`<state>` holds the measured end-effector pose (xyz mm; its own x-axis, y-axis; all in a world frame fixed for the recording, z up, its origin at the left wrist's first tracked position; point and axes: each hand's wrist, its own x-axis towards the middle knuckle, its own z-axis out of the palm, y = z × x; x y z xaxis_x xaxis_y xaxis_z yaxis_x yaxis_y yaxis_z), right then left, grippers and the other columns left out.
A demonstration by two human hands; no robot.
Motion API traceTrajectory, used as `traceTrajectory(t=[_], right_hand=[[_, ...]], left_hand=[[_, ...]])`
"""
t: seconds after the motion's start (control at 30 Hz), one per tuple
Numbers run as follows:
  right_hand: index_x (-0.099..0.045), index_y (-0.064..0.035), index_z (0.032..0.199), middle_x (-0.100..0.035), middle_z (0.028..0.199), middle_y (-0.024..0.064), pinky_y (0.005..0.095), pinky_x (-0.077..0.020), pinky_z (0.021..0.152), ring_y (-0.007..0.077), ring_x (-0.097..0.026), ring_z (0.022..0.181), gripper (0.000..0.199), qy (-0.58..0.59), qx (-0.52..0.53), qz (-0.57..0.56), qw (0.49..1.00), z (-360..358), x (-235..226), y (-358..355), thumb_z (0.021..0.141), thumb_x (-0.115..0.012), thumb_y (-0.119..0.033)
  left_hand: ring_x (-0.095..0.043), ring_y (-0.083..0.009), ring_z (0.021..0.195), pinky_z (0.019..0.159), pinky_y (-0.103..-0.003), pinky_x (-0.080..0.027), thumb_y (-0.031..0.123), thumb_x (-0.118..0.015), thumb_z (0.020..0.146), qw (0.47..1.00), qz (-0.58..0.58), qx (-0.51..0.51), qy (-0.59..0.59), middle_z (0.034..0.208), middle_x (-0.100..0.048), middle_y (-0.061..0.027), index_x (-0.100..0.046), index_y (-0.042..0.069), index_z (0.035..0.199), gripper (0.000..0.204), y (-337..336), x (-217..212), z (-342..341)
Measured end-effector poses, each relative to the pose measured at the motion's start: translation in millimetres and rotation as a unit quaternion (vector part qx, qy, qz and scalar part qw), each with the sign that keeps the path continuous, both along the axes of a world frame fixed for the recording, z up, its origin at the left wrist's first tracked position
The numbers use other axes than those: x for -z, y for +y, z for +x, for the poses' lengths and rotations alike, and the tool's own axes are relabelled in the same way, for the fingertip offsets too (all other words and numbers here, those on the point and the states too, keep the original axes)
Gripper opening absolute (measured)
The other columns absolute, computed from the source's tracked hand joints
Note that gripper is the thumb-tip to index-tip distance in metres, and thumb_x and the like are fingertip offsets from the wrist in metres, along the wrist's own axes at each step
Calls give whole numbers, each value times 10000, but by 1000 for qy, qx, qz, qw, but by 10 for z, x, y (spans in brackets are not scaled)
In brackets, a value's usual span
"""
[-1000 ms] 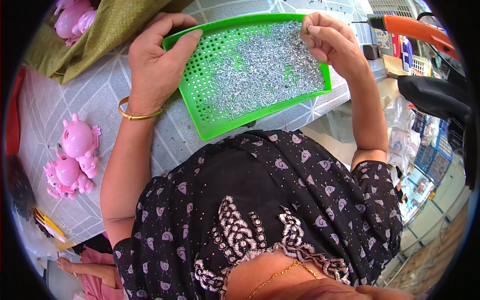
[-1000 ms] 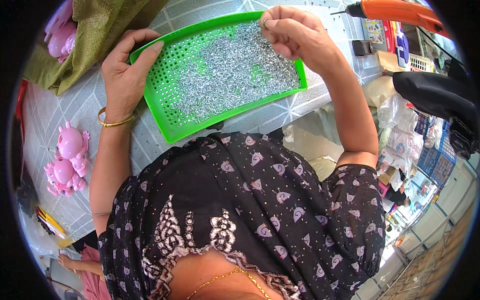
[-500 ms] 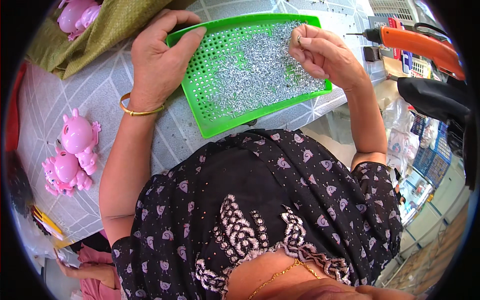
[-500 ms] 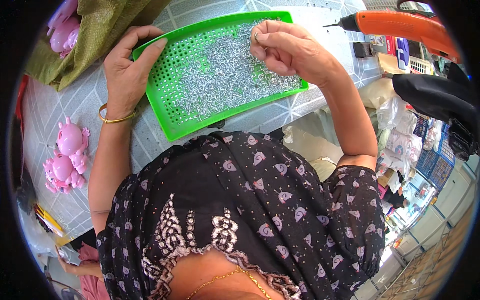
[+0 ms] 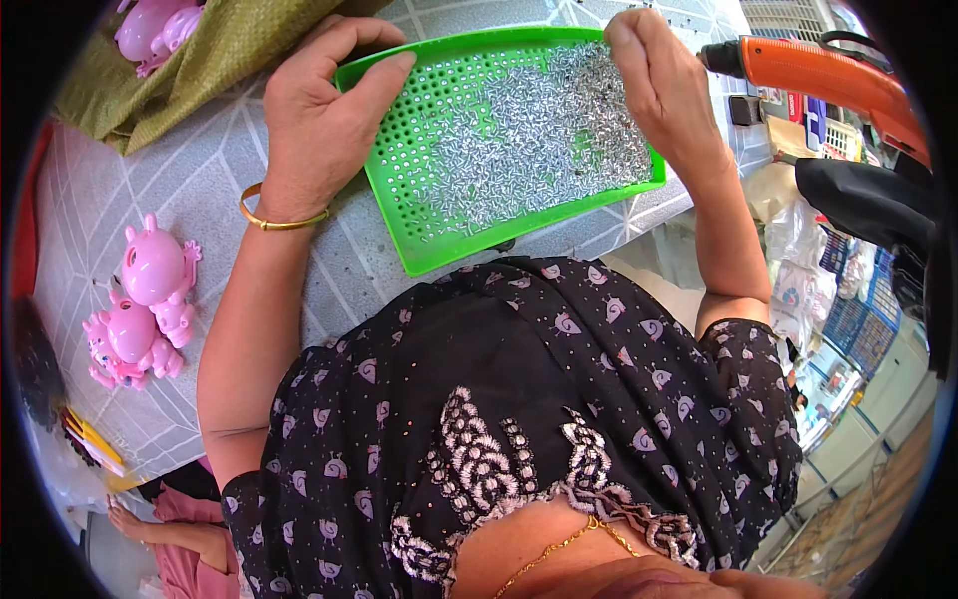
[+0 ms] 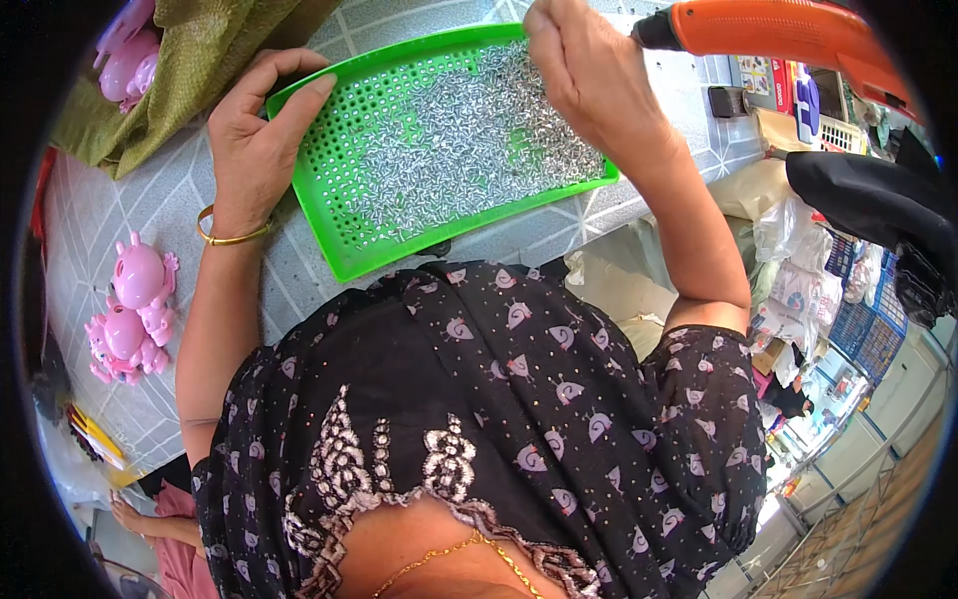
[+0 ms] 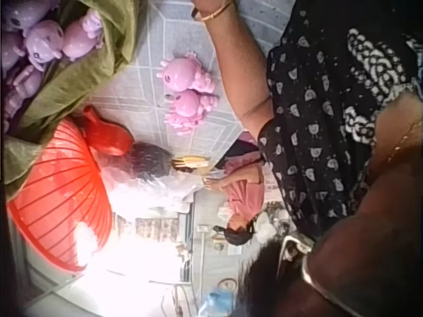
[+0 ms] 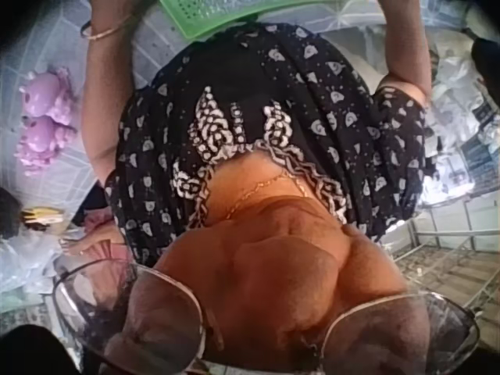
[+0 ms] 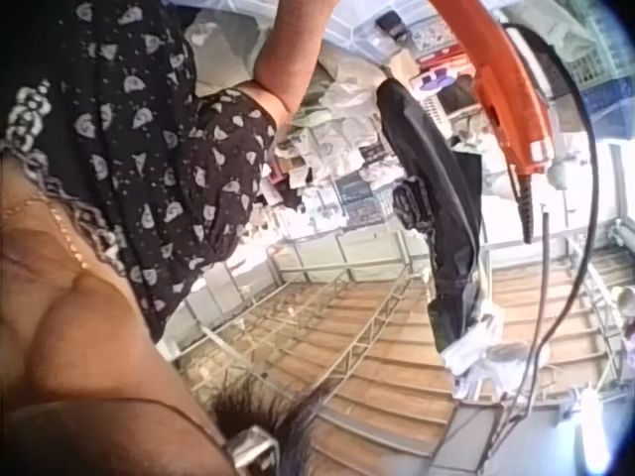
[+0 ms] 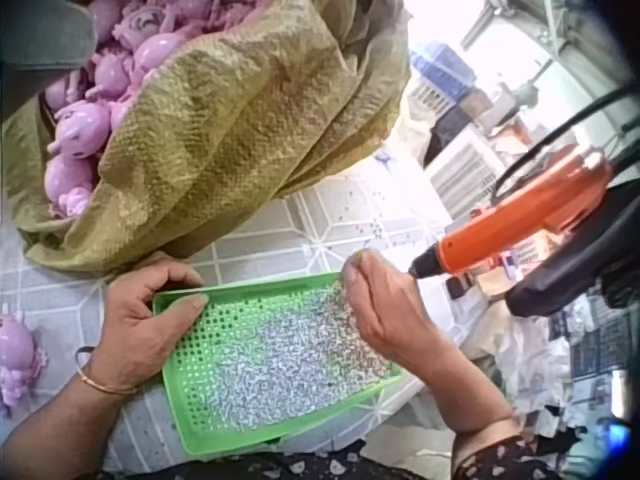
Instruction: Sorting through a large batch of small silver metal parts on a green tray at a workstation.
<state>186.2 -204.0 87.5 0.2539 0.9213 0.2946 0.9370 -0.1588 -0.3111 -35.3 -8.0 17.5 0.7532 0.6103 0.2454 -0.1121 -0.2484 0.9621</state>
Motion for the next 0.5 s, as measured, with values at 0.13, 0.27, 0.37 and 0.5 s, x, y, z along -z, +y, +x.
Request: traceTrajectory(t=[0.13,0.27,0.37,0.5], right_hand=[[-546,-8,938,-606,795,229,493,-482,657,444,-608,709,158,-73,81,16,994,356,150,64,1030,-564,-135],[-579,5,1042,-617,776,186,463,-480,610,348,-621,644,174,-103,161,53,980,581,109,55,984,-647,-144],[-595,-16,1065,-586,701,102,349,-448,517,165,-526,527,178,-67,89,53,992,418,54,22,969,-670,-146],[-681,-40,995,-578,791,4,225,-373,543,55,-441,584,82,81,13,-60,995,-32,0,-31,926,-704,-78]], left_hand=[[-589,-72,849,764,-216,-466,41,-727,904,1000,2,1,17,932,-646,-3,-707,-30,1018,136,9,17,-35],[-590,-62,898,806,-202,-463,41,-723,927,999,-17,13,41,986,-654,9,-711,-32,1061,154,-7,-15,-5],[-593,-63,899,808,-203,-466,41,-724,925,999,3,12,38,986,-656,9,-712,-32,1064,157,8,7,-27],[-595,-64,898,810,-205,-468,41,-725,924,999,-9,8,36,983,-657,9,-713,-31,1065,159,29,49,-45]])
